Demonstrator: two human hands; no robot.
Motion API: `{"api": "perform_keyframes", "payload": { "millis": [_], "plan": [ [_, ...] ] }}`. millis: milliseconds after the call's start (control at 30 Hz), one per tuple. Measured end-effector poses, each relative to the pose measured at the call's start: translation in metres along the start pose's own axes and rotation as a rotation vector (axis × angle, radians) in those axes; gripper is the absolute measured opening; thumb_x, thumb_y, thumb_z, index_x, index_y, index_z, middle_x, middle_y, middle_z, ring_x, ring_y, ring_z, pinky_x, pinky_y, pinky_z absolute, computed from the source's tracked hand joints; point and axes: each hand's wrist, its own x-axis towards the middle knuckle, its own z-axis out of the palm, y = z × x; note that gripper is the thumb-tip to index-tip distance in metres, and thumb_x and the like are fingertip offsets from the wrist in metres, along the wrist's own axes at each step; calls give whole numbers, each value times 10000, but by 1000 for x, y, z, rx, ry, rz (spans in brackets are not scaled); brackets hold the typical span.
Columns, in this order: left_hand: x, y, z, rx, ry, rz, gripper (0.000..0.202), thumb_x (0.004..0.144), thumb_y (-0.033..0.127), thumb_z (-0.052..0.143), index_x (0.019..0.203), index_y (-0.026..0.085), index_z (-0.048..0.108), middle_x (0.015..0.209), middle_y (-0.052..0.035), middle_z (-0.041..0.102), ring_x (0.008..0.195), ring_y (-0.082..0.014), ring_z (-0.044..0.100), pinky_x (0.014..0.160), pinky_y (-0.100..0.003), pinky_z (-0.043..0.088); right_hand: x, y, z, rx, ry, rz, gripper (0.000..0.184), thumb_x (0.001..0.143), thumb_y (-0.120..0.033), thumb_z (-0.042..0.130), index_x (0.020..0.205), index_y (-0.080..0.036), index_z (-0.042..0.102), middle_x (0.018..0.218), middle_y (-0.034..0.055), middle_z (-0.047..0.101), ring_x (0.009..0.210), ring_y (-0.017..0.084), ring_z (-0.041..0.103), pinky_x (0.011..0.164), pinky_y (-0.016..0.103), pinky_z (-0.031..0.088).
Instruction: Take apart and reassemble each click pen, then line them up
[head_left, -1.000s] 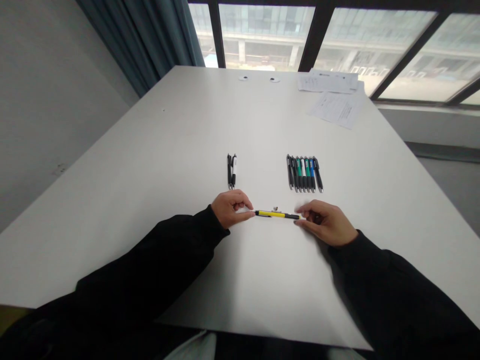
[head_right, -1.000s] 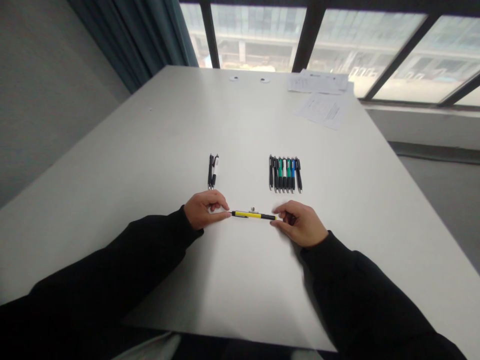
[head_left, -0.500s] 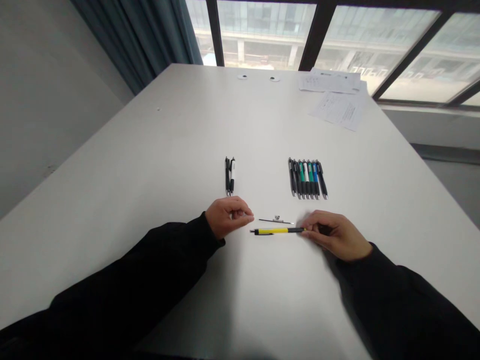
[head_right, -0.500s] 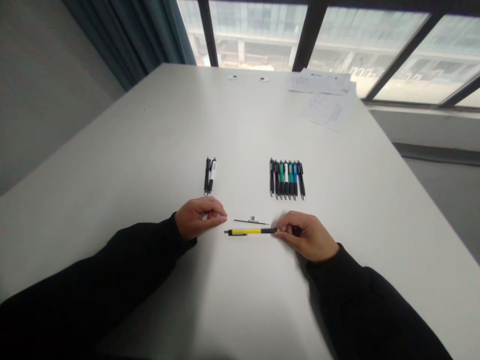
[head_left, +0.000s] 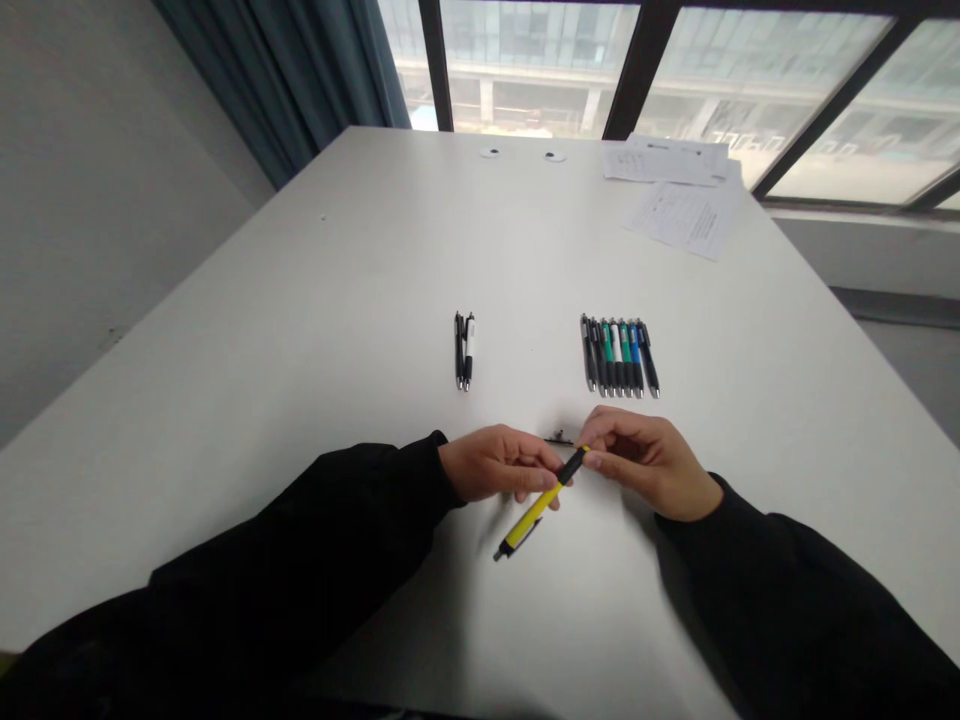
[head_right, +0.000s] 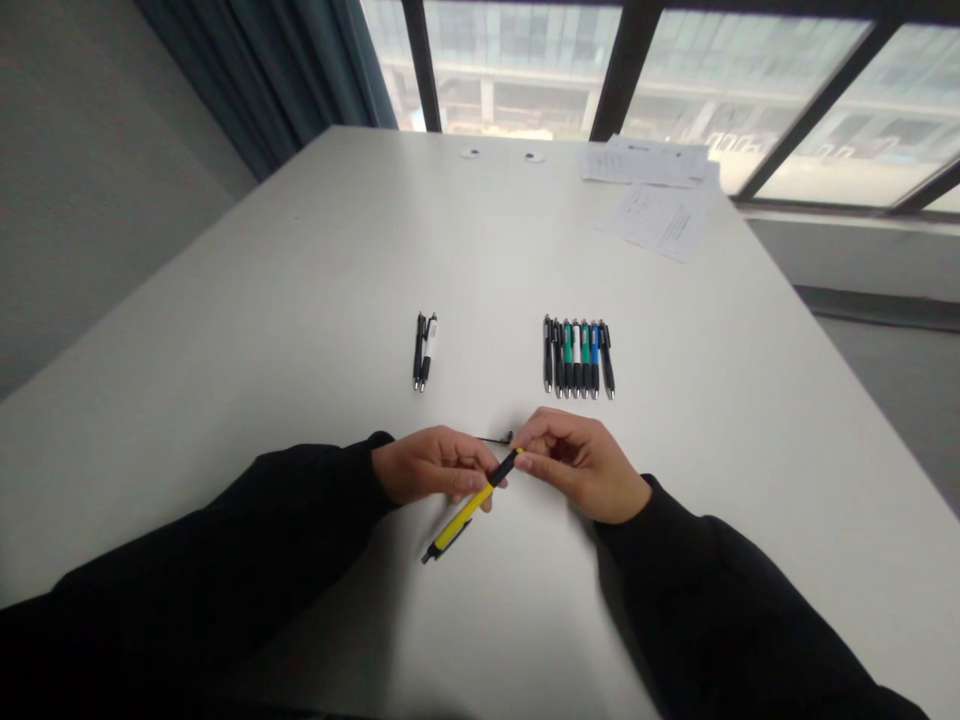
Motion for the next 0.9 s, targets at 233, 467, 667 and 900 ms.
{"api": "perform_keyframes", "payload": {
  "millis": [233,467,667,900],
  "plan": [
    [-6,-5,-7,-125,40,-22,372,743,381,794,916,85,651,797,-92,728,527,-65,561,470,-167,386,-9,18,-18,-582,101,-195,289,826,-277,721,1091,-175,667,851,47,603,615,122,541,552,265,456],
    [-7,-5,-12,-141,24,-6,410,747,434,780,878,89,602,831,-156,753,475,-75,585,408,-160,359,-8,27,-15,-946,-10,-231,162,940,-246,546,1006,-180,680,949,86,652,787,175,636,712,298,520],
    [-7,-5,-12,-152,2,25,409,742,449,781,848,98,599,828,-160,755,478,-86,612,424,-164,373,-9,22,-9,-984,-7,-169,177,964,-229,437,933,-156,595,887,100,639,737,196,602,646,325,498],
    [-12,-3,-13,-164,-65,-26,418,750,457,773,882,97,606,813,-166,752,467,-86,599,429,-170,382,-15,26,-18,-97,287,84,166,866,-351,652,883,-189,623,667,15,609,500,120,506,445,256,389]
  ]
}}
